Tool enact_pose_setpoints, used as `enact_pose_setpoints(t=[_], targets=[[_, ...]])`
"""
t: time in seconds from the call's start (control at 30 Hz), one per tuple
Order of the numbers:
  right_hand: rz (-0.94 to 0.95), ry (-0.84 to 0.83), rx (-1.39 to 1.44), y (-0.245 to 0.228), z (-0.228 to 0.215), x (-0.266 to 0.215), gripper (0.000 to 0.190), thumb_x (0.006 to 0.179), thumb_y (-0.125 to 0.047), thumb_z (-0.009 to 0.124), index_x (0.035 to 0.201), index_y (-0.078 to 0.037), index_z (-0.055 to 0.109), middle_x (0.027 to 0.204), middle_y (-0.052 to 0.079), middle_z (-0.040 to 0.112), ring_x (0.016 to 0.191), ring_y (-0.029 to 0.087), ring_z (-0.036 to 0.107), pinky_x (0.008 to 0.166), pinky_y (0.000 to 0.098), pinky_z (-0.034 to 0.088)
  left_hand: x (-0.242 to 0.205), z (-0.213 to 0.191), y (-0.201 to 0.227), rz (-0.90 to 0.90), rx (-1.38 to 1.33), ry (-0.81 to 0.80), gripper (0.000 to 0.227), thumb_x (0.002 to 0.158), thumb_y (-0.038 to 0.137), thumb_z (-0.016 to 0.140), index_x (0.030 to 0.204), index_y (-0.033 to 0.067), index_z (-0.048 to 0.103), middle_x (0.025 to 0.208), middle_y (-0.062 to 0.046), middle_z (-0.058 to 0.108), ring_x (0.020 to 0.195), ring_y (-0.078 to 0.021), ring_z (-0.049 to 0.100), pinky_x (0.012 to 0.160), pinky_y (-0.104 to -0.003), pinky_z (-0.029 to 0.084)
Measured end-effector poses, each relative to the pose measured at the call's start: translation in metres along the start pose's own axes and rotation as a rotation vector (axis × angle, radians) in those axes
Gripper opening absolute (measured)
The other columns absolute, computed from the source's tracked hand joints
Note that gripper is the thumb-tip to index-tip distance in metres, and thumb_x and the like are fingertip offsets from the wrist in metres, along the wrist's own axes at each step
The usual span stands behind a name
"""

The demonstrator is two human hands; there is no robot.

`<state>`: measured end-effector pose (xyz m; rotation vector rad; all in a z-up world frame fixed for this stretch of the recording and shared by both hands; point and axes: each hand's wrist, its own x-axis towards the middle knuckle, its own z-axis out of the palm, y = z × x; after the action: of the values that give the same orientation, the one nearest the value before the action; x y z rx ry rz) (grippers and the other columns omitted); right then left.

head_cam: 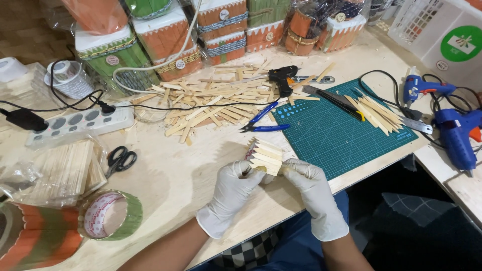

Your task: The person is using a hot glue gun to attach small wooden sticks to a circular base to create a decorative craft item.

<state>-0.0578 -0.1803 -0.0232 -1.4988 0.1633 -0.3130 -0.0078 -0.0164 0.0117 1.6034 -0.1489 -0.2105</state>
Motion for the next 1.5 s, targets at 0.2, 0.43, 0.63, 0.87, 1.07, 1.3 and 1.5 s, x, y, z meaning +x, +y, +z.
enact_pose_setpoints(t=[0.2, 0.43, 0.63, 0.87, 1.07, 1.3, 1.5], targets=[[0.008, -0.011, -0.051, -0.002, 0.002, -0.002, 0.007, 0.078, -0.003, 0.081, 0.084, -0.003, 0.084, 0.088, 0.011, 0.076, 0.091, 0.021, 0.063, 0.085, 0.0409, 0.05, -0.007, 0.002, 0.019, -0.026, -0.033, 0.002, 0.02, 0.072, 0.01, 0.086, 0.06, 0.0088, 0.069, 0.055, 0.001, 0.06, 0.061, -0.0063, 0.05, 0.058, -0.02, 0.046], [-0.003, 0.014, -0.073, 0.018, -0.007, 0.002, 0.004, 0.075, -0.006, 0.085, 0.077, -0.004, 0.083, 0.084, 0.009, 0.074, 0.088, 0.018, 0.061, 0.082, 0.0372, 0.049, 0.01, -0.006, -0.039, 0.006, 0.006, -0.023, 0.018, 0.072, 0.011, 0.085, 0.061, 0.0098, 0.071, 0.055, -0.001, 0.062, 0.06, -0.0064, 0.049, 0.06, -0.02, 0.047], [-0.01, 0.012, -0.063, 0.011, -0.006, 0.001, 0.005, 0.073, -0.004, 0.086, 0.076, -0.003, 0.082, 0.081, 0.008, 0.074, 0.086, 0.017, 0.06, 0.081, 0.035, 0.048, 0.008, -0.008, -0.043, 0.063, 0.034, -0.045, 0.015, 0.07, 0.01, 0.087, 0.064, 0.0067, 0.074, 0.058, -0.008, 0.064, 0.064, -0.0095, 0.053, 0.063, -0.025, 0.05], [-0.026, 0.017, -0.062, -0.004, 0.001, -0.002, 0.005, 0.074, -0.003, 0.086, 0.072, -0.004, 0.081, 0.076, 0.007, 0.073, 0.082, 0.016, 0.059, 0.079, 0.0349, 0.048, 0.006, -0.007, -0.037, 0.064, 0.019, -0.053, 0.014, 0.073, 0.012, 0.085, 0.065, 0.0076, 0.075, 0.06, -0.008, 0.063, 0.065, -0.0103, 0.055, 0.067, -0.025, 0.051], [-0.051, 0.025, -0.059, 0.006, -0.003, -0.001, 0.006, 0.075, -0.004, 0.086, 0.072, -0.004, 0.081, 0.077, 0.007, 0.073, 0.083, 0.016, 0.059, 0.078, 0.0347, 0.048, -0.007, -0.004, 0.002, 0.066, 0.006, -0.069, 0.015, 0.074, 0.014, 0.086, 0.065, 0.0079, 0.075, 0.06, -0.007, 0.065, 0.065, -0.0098, 0.055, 0.067, -0.026, 0.052], [-0.082, 0.021, -0.036, 0.0, -0.001, -0.003, 0.008, 0.075, -0.002, 0.086, 0.071, -0.003, 0.079, 0.072, 0.008, 0.069, 0.075, 0.015, 0.057, 0.071, 0.0322, 0.047, -0.004, -0.004, -0.009, 0.099, 0.014, -0.105, 0.017, 0.076, 0.013, 0.085, 0.065, 0.0076, 0.074, 0.059, -0.005, 0.065, 0.066, -0.0107, 0.054, 0.07, -0.027, 0.052], [-0.08, 0.046, 0.019, -0.002, -0.001, -0.002, 0.008, 0.077, -0.003, 0.085, 0.073, -0.005, 0.078, 0.074, 0.005, 0.069, 0.075, 0.012, 0.057, 0.072, 0.0309, 0.048, -0.002, -0.002, -0.007, 0.128, 0.006, -0.145, 0.02, 0.08, 0.022, 0.085, 0.068, 0.0107, 0.075, 0.062, -0.005, 0.069, 0.067, -0.0094, 0.056, 0.072, -0.027, 0.053]])
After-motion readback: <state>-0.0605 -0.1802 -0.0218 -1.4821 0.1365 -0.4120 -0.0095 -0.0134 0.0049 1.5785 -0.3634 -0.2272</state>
